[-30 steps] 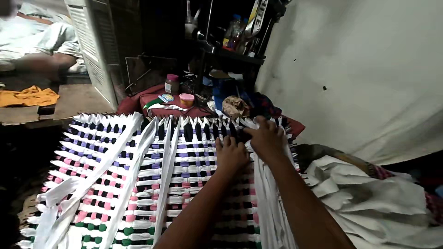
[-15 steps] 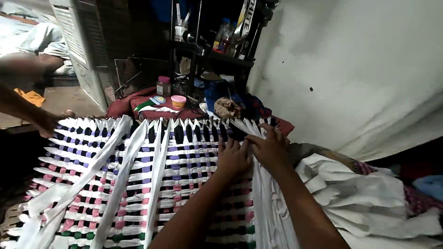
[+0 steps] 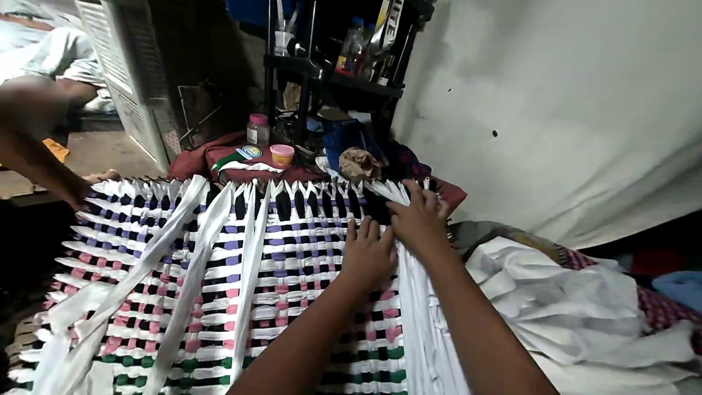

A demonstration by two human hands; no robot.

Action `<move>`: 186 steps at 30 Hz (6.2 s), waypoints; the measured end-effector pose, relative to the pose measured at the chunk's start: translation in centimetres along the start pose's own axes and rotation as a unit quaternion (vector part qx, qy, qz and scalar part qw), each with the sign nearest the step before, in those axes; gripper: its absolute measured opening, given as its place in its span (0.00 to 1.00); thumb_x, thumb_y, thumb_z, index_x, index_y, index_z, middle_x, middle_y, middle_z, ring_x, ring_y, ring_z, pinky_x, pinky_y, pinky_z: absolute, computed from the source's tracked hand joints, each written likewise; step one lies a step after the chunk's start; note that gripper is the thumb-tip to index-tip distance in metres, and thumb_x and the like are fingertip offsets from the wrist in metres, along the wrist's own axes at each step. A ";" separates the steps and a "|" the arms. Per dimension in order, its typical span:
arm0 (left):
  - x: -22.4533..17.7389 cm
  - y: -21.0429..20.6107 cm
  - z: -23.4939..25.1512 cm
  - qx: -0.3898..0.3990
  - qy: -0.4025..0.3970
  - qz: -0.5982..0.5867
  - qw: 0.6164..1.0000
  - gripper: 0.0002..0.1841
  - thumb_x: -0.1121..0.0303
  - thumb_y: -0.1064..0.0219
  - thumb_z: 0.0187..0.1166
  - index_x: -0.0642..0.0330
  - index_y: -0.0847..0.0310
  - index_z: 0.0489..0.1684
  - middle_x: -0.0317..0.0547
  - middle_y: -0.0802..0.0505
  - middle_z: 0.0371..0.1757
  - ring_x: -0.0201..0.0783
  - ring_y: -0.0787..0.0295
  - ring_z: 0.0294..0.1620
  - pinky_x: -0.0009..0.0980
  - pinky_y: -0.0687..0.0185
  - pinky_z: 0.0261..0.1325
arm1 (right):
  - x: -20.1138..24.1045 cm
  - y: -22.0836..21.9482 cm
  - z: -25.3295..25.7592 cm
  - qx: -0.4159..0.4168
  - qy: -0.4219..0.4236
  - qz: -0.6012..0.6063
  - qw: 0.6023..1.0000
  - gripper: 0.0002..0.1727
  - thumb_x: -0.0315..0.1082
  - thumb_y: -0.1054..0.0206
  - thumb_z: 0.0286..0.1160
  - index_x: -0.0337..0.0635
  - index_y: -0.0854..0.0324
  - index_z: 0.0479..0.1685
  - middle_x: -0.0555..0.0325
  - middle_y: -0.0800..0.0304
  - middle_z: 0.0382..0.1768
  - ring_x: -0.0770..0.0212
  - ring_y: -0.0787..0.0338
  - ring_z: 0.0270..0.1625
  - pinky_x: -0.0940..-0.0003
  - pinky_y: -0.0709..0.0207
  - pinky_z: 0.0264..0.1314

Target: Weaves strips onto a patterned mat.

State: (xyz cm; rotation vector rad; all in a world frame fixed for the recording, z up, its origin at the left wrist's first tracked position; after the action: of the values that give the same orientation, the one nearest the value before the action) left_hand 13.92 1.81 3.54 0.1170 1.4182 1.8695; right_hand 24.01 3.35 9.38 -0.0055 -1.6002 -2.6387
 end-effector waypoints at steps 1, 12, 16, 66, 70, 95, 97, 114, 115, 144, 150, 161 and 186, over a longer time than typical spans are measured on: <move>0.2 -0.2 -0.7 -0.012 -0.010 0.003 1.000 0.27 0.56 0.48 0.92 0.53 0.34 0.89 0.63 0.31 0.88 0.60 0.48 0.94 0.63 0.64 0.91 | 0.0 -0.1 -0.8 -0.017 0.019 0.002 1.000 0.18 0.29 0.38 0.83 0.48 0.11 0.67 0.41 0.36 0.87 0.26 0.39 0.86 0.19 0.52 0.78; 8.1 2.8 -5.7 -0.043 0.132 0.005 0.990 0.35 0.41 0.50 0.90 0.45 0.45 0.95 0.57 0.48 0.96 0.63 0.63 0.97 0.70 0.71 0.89 | 5.2 -3.5 -5.1 -0.039 0.276 0.041 0.959 0.20 0.21 0.35 0.77 0.38 0.14 0.68 0.39 0.14 0.70 0.37 0.16 0.73 0.37 0.28 0.78; 9.1 3.0 -5.0 -0.013 0.150 -0.005 0.989 0.33 0.43 0.53 0.92 0.40 0.48 0.96 0.54 0.50 0.97 0.61 0.67 0.97 0.70 0.75 0.89 | 7.3 -4.5 -3.5 0.014 0.228 0.040 0.973 0.22 0.31 0.42 0.88 0.39 0.22 0.78 0.41 0.24 0.80 0.36 0.26 0.83 0.30 0.38 0.82; 15.4 4.8 -11.9 0.004 0.155 -0.031 0.987 0.32 0.44 0.56 0.93 0.37 0.49 0.96 0.46 0.53 0.98 0.58 0.58 0.97 0.79 0.89 0.83 | 13.2 -5.5 -5.2 0.176 0.081 0.008 0.981 0.34 0.56 0.59 0.95 0.52 0.42 0.94 0.40 0.53 0.94 0.28 0.60 0.95 0.18 0.70 0.86; 15.7 4.5 -11.1 -0.004 0.168 -0.031 0.985 0.33 0.42 0.55 0.92 0.39 0.48 0.96 0.44 0.51 0.98 0.54 0.60 0.97 0.77 0.92 0.84 | 14.1 -5.7 -6.1 0.195 0.061 0.006 0.979 0.32 0.56 0.58 0.94 0.54 0.39 0.93 0.51 0.47 0.94 0.37 0.55 0.96 0.24 0.67 0.88; 15.5 4.3 -10.5 -0.048 0.183 -0.032 0.981 0.33 0.44 0.54 0.93 0.43 0.47 0.96 0.50 0.47 0.97 0.57 0.63 0.97 0.78 0.88 0.84 | 15.8 -6.8 -2.3 0.161 0.050 0.011 0.986 0.32 0.53 0.57 0.95 0.44 0.33 0.88 0.43 0.41 0.91 0.30 0.52 0.93 0.19 0.69 0.86; 14.1 3.9 -12.4 -0.067 0.153 -0.043 0.985 0.33 0.46 0.49 0.91 0.50 0.43 0.94 0.57 0.43 0.95 0.60 0.46 0.93 0.78 0.74 0.86 | 15.6 -6.1 -5.5 0.103 0.067 0.024 0.992 0.31 0.50 0.50 0.93 0.44 0.35 0.89 0.42 0.43 0.92 0.30 0.50 0.93 0.18 0.61 0.84; 14.7 4.7 -9.9 -0.012 0.196 -0.049 0.979 0.31 0.45 0.54 0.93 0.48 0.38 0.91 0.59 0.37 0.92 0.63 0.40 0.90 0.82 0.73 0.82 | 15.2 -6.6 -3.3 0.153 0.050 0.021 0.987 0.29 0.50 0.55 0.96 0.48 0.34 0.89 0.40 0.31 0.85 0.29 0.37 0.87 0.21 0.56 0.83; 14.5 4.9 -10.2 -0.024 0.188 -0.061 0.980 0.31 0.47 0.52 0.93 0.50 0.38 0.91 0.59 0.37 0.92 0.61 0.39 0.90 0.79 0.70 0.84 | 15.3 -6.3 -4.2 0.119 0.056 0.030 0.991 0.28 0.47 0.52 0.95 0.48 0.33 0.89 0.39 0.32 0.85 0.29 0.39 0.88 0.21 0.56 0.84; 21.1 8.0 -12.6 -0.150 0.253 -0.108 0.950 0.24 0.60 0.51 0.93 0.60 0.27 0.82 0.60 0.25 0.84 0.60 0.42 0.90 0.65 0.56 0.88 | 14.8 -7.0 -4.0 0.061 0.066 0.046 0.995 0.24 0.47 0.45 0.92 0.51 0.23 0.81 0.42 0.20 0.77 0.31 0.33 0.85 0.22 0.52 0.81; 22.5 10.3 -12.2 -0.206 0.270 -0.330 0.881 0.23 0.79 0.52 0.84 0.66 0.22 0.75 0.59 0.18 0.76 0.51 0.25 0.80 0.54 0.33 0.81 | 14.6 -6.9 -4.1 0.054 0.066 0.058 0.995 0.24 0.47 0.45 0.92 0.50 0.22 0.80 0.42 0.21 0.77 0.29 0.34 0.84 0.21 0.53 0.80; 19.9 7.0 -12.2 -0.123 0.238 0.009 0.963 0.25 0.55 0.53 0.93 0.44 0.30 0.88 0.41 0.26 0.88 0.60 0.43 0.91 0.69 0.57 0.86 | 14.4 -7.1 -4.1 0.024 0.092 0.067 0.993 0.24 0.45 0.44 0.91 0.46 0.21 0.78 0.34 0.20 0.75 0.21 0.32 0.81 0.17 0.50 0.76; 19.7 9.9 -13.8 -0.111 0.182 -0.065 0.975 0.22 0.63 0.50 0.94 0.64 0.23 0.78 0.54 0.21 0.82 0.56 0.30 0.85 0.60 0.40 0.83 | 14.3 -7.2 -4.3 -0.005 0.096 0.070 0.993 0.23 0.45 0.42 0.90 0.45 0.19 0.76 0.33 0.19 0.72 0.22 0.30 0.79 0.17 0.50 0.76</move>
State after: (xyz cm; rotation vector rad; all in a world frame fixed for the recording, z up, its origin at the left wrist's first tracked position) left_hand -11.80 2.40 -0.30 -0.4387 1.4001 1.9907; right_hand 9.46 2.21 1.46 0.1274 -1.4695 -2.4573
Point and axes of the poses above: each hand's wrist, its own z-axis towards the middle knuckle, its own y-axis out of the back of the hand, x = y × z, the point moved 4 cm from there along z, towards the middle knuckle
